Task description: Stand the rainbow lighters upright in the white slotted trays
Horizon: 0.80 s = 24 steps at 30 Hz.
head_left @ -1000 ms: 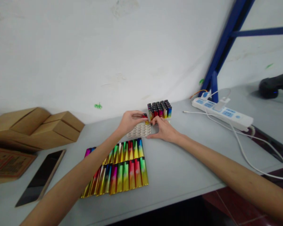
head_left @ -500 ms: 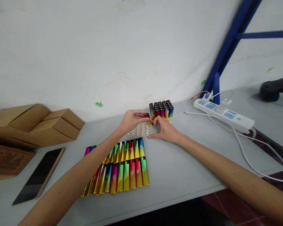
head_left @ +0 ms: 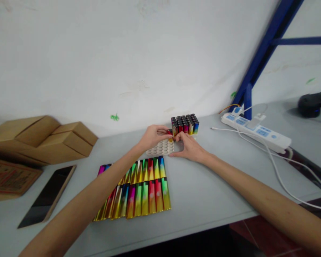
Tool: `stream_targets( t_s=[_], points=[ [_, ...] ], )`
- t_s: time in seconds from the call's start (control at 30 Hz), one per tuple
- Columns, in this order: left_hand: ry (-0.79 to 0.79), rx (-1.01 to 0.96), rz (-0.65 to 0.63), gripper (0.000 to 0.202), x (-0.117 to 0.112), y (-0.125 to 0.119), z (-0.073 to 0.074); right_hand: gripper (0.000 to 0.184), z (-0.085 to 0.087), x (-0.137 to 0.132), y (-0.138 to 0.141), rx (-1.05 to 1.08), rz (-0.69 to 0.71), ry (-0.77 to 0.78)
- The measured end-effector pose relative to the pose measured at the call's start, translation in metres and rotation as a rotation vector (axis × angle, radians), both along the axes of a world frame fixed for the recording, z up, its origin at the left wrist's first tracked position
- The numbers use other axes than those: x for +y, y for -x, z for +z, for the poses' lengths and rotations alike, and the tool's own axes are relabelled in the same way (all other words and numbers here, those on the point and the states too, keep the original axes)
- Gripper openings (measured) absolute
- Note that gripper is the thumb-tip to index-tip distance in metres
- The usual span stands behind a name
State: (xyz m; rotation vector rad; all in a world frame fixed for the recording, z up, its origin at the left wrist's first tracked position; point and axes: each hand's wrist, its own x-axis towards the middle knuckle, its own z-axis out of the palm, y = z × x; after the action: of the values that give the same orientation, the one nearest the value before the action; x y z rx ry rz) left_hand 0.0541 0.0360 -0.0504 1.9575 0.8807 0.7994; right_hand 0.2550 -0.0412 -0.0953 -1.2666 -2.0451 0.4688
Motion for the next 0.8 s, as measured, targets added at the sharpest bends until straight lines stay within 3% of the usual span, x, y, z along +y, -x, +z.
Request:
stream_targets(
  t_s=[0.1, 0.2, 0.3, 0.37, 0.57, 0.67, 0.8],
  points=[
    [0.015, 0.026, 0.02, 0.044, -0.004, 0.004, 0.004, 0.058, 0.0, 0.0, 0.0, -0.005, -0.006, -0.002],
    [-0.091, 0.035, 0.123, 0.057, -0.021, 0.018, 0.012, 0.059, 0.0, 0.0, 0.001, -0.014, -0.011, 0.0],
    [-0.338, 0.182, 0.213, 0.041, -0.057, 0.036, 0.02, 0.058, 0.001, 0.0, 0.001, -0.014, -0.011, 0.001],
    [-0.481, 0.336, 0.17, 0.024, -0.093, 0.046, 0.021, 0.057, 0.0, 0.0, 0.001, -0.008, -0.01, 0.0],
    [-0.758, 0.548, 0.124, 0.027, -0.196, 0.05, 0.01, 0.057, -0.001, 0.001, 0.0, -0.013, 0.002, -0.012],
    [-0.8, 0.62, 0.159, 0.028, -0.221, 0.045, 0.004, 0.057, -0.001, 0.0, 0.0, -0.012, 0.006, -0.006],
    [-0.788, 0.653, 0.2, 0.03, -0.23, 0.034, -0.001, 0.057, 0.0, 0.0, 0.0, -0.009, 0.006, 0.003]
  ],
)
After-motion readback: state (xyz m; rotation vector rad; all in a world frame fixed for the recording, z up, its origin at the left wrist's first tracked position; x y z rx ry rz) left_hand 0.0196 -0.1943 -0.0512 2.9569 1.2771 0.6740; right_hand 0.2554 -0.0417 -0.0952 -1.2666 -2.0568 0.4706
